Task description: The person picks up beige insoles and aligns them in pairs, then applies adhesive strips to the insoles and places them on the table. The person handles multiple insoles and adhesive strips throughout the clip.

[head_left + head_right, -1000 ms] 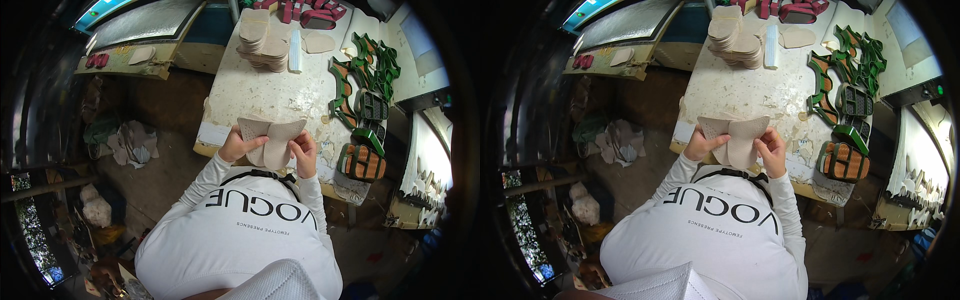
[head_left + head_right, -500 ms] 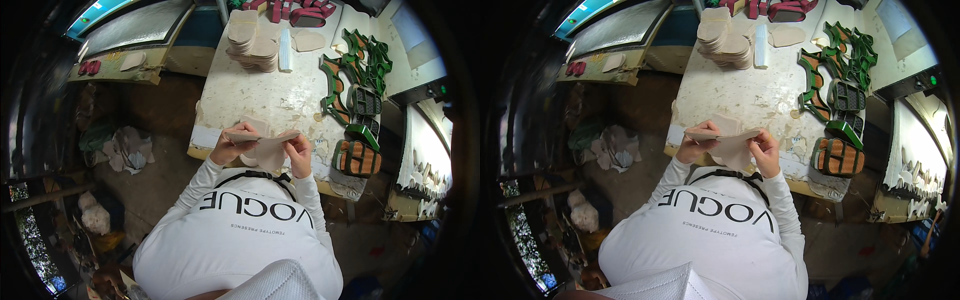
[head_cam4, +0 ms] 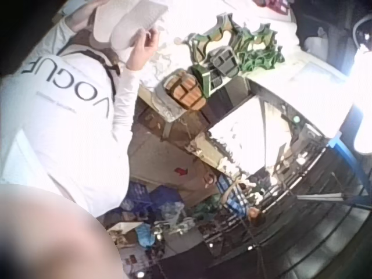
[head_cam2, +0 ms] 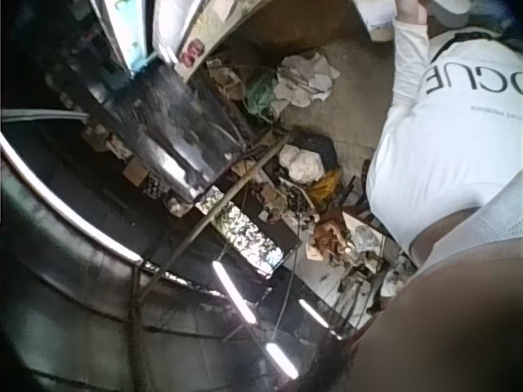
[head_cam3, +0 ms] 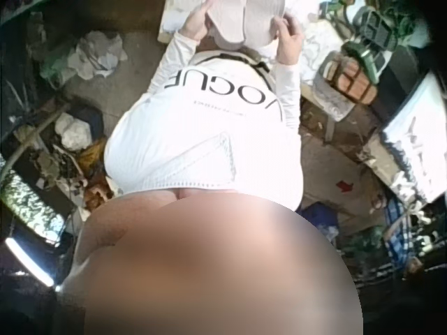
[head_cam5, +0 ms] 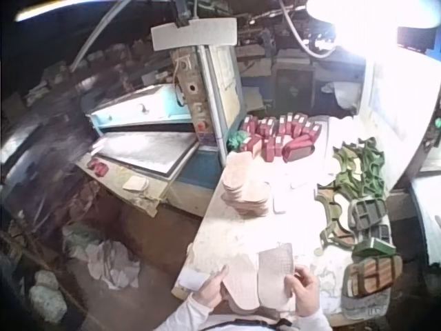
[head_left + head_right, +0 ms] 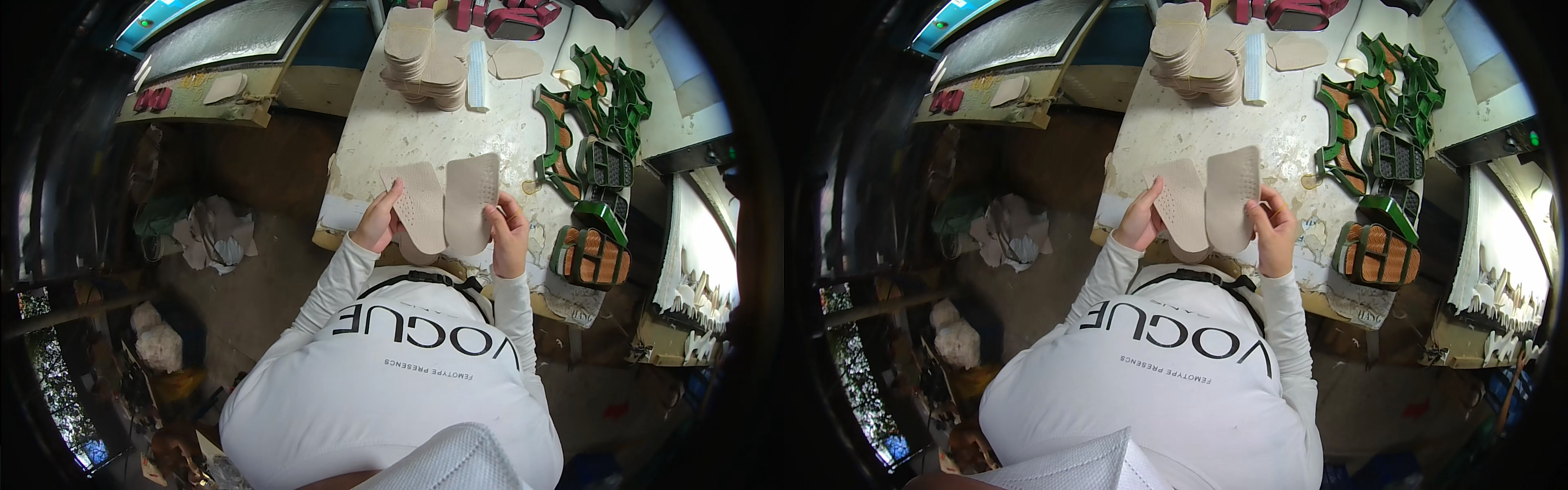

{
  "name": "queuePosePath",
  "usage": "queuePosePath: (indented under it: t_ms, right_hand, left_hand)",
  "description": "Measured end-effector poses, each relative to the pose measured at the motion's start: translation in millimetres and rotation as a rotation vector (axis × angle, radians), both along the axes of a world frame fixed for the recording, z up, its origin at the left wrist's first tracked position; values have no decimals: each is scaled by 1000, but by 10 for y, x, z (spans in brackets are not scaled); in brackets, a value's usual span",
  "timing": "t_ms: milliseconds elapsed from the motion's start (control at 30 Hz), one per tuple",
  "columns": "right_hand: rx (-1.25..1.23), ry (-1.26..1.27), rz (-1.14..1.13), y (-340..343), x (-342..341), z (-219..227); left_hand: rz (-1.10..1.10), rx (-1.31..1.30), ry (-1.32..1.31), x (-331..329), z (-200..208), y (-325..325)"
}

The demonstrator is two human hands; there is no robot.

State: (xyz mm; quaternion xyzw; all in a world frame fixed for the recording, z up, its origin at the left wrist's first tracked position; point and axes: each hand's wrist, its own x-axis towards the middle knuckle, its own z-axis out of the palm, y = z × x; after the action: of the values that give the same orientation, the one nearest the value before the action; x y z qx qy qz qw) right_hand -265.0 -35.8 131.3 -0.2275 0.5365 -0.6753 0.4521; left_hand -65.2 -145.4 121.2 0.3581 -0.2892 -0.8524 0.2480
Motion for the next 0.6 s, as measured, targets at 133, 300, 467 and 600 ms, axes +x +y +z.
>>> queuePosePath:
  t_ms: [133,300,467,600]
  right_hand:
    - [-32,-36,-35,38,-178,14]
    - [-84,-43,-72,61,-195,56]
    - [-96,-190,-14,49,-96,45]
    - [-46,-79,121,31,2,-47]
  left_hand:
    - [-34,89,-27,-10,-15,-18]
    - [-48,91,-19,-53,46,-2]
    - [-95,-13,18,-93,121,23]
    - [-209,-133,-127,-107,201,63]
